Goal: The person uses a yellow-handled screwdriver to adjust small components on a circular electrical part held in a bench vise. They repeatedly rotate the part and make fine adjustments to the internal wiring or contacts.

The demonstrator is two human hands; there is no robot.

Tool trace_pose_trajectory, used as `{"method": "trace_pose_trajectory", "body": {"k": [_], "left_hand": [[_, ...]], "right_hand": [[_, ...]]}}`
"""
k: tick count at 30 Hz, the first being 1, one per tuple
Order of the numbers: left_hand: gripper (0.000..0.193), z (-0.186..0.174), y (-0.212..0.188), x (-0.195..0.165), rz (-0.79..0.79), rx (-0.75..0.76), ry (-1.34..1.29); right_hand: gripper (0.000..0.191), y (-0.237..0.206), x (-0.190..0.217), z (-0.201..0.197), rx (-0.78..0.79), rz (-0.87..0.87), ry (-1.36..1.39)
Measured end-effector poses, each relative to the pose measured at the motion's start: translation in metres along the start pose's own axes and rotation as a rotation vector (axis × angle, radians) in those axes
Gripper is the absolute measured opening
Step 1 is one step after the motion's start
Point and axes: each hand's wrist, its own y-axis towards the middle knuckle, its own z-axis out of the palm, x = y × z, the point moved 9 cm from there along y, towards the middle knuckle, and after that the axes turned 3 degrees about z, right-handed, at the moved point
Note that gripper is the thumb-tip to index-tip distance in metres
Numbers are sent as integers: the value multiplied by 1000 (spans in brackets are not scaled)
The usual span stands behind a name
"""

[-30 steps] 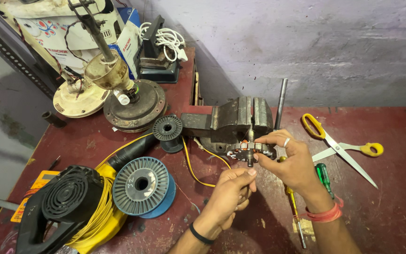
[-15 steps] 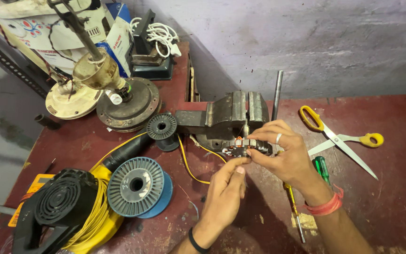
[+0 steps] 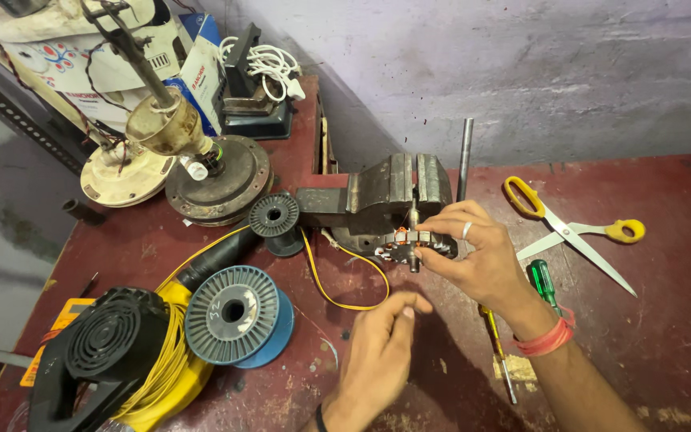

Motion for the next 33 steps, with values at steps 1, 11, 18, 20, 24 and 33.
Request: {"method": "trace_pose_trajectory", "body": {"k": [1, 11, 18, 20, 24, 33], "left_hand": [[24, -1, -6, -1, 9, 16, 72], [22, 2, -37, 9, 203, 225, 285], [18, 7, -47, 9, 257, 359, 363], [17, 7, -48, 2, 249, 380, 350], [17, -11, -39, -33, 338, 212, 217], [24, -17, -24, -55, 251, 149, 31]], "right_hand": [[33, 0, 0, 0, -1, -1, 1], [45, -4, 19, -6, -36, -54, -71], [30, -20, 34, -6, -40, -162, -197], [27, -22, 32, -3, -30, -163, -197], [27, -23, 25, -3, -54, -124, -132], [23, -24, 23, -2, -87, -110, -77]]}}
